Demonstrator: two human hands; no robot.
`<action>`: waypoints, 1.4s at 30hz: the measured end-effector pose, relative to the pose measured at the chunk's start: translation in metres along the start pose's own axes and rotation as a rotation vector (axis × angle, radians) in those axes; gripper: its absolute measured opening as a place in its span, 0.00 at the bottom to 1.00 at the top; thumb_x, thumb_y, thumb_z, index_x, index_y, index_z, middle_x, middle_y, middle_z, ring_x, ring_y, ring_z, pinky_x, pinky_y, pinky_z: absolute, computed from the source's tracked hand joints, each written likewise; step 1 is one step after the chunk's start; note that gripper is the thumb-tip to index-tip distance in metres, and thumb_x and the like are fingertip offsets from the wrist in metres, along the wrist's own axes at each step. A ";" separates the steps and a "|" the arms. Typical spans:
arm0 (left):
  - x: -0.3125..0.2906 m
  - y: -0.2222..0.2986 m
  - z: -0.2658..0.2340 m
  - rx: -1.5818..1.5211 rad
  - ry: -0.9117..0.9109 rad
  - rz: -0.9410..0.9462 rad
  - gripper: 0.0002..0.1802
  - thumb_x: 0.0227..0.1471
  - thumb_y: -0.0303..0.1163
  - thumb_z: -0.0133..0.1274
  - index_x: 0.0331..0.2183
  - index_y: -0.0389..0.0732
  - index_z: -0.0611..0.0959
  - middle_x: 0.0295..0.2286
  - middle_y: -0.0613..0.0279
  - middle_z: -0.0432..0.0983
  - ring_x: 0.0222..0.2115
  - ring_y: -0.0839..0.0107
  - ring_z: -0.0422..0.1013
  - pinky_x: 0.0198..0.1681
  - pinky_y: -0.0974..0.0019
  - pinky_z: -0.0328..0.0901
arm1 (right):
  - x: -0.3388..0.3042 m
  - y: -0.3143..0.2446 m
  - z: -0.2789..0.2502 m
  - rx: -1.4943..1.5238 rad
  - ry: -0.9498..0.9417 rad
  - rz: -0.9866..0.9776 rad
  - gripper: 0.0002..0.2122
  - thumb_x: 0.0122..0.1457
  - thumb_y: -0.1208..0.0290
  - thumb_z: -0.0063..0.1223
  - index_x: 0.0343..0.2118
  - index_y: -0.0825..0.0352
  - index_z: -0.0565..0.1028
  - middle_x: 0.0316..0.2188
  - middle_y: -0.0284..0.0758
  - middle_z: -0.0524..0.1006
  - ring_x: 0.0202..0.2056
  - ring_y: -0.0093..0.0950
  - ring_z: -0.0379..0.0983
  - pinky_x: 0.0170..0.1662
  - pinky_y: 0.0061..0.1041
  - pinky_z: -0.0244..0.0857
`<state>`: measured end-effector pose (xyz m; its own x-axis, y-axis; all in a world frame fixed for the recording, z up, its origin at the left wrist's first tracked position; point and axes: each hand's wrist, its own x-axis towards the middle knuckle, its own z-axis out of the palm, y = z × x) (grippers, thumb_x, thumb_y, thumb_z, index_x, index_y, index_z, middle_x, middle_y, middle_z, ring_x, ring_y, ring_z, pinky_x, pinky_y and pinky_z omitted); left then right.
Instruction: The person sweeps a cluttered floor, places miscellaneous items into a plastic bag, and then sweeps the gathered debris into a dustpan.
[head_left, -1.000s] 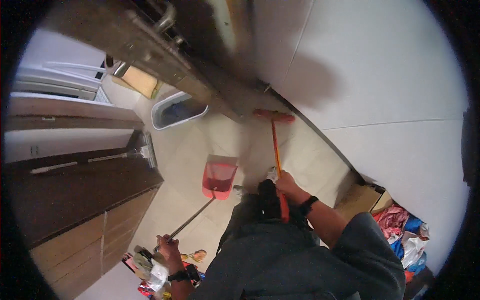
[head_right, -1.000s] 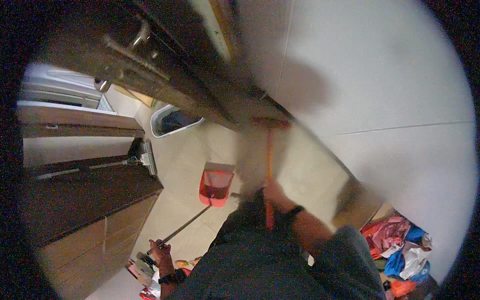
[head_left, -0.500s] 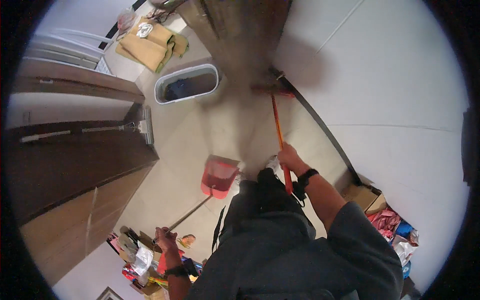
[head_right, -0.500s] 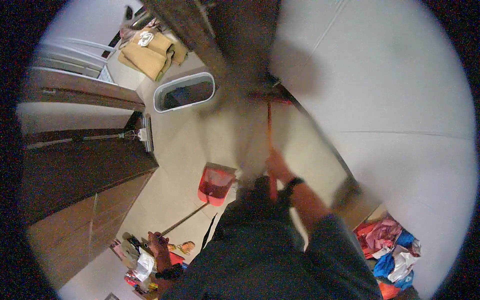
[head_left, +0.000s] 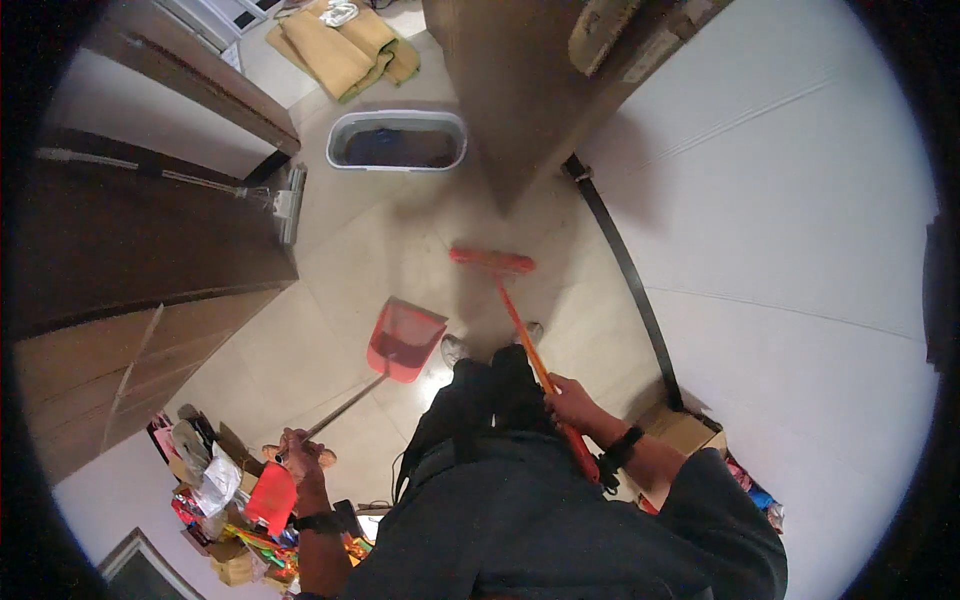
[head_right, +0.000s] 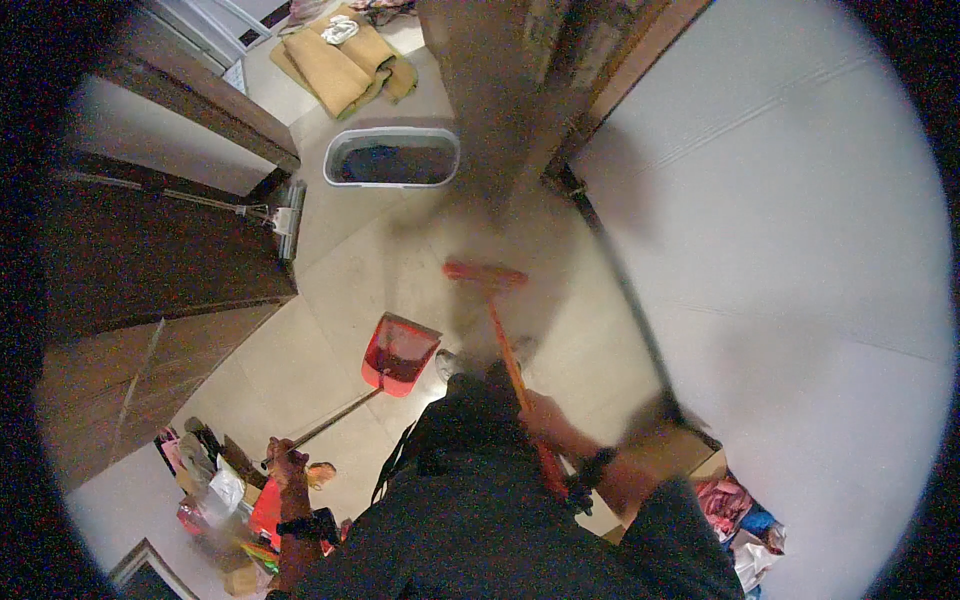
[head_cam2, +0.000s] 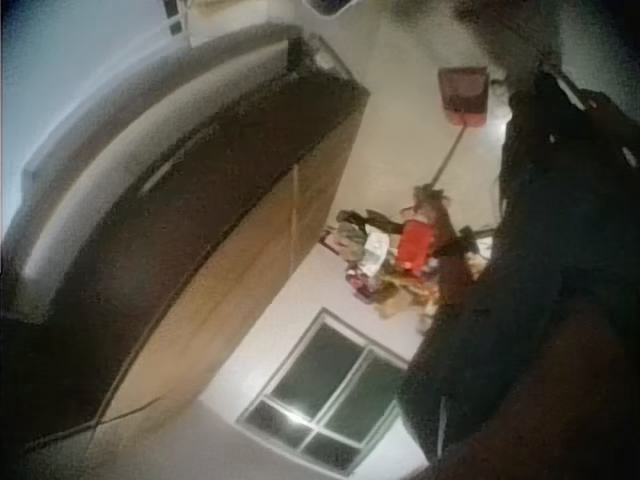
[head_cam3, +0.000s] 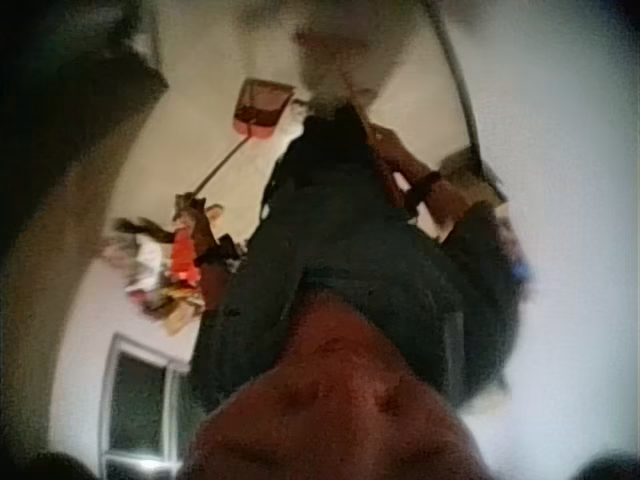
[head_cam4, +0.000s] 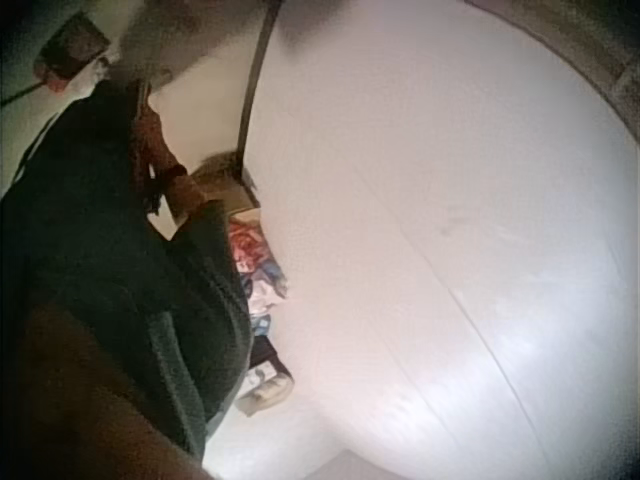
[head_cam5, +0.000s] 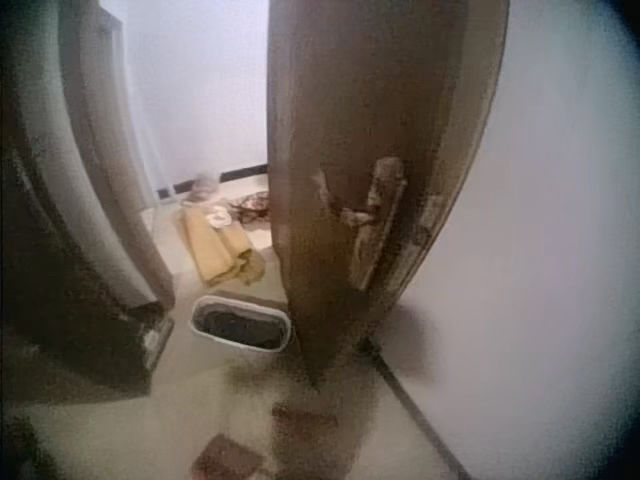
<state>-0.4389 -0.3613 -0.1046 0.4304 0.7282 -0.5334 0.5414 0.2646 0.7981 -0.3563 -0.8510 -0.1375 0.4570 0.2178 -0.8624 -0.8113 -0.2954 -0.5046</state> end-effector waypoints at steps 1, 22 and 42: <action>0.000 0.001 -0.003 -0.010 0.006 -0.001 0.18 0.51 0.49 0.47 0.27 0.43 0.71 0.17 0.67 0.66 0.14 0.74 0.61 0.18 0.66 0.61 | -0.005 -0.016 0.006 -0.010 -0.002 -0.004 0.17 0.48 0.77 0.41 0.44 0.65 0.64 0.14 0.31 0.65 0.12 0.21 0.61 0.14 0.21 0.58; 0.015 -0.022 -0.046 -0.058 0.031 0.013 0.13 0.53 0.41 0.45 0.23 0.43 0.72 0.17 0.66 0.68 0.14 0.77 0.63 0.17 0.74 0.60 | 0.052 -0.020 0.032 -0.127 0.016 0.001 0.23 0.49 0.77 0.41 0.52 0.63 0.61 0.15 0.33 0.67 0.13 0.22 0.61 0.15 0.21 0.59; 0.020 -0.036 -0.060 -0.014 0.022 -0.082 0.09 0.52 0.40 0.46 0.26 0.48 0.71 0.21 0.72 0.64 0.18 0.81 0.62 0.20 0.72 0.63 | 0.026 -0.020 0.021 0.524 0.067 0.221 0.07 0.49 0.78 0.45 0.30 0.63 0.60 0.15 0.30 0.61 0.12 0.18 0.56 0.13 0.18 0.54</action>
<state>-0.4928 -0.3186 -0.1268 0.3692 0.7174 -0.5908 0.5637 0.3325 0.7561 -0.3359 -0.8195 -0.1493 0.2645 0.1392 -0.9543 -0.9547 0.1773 -0.2388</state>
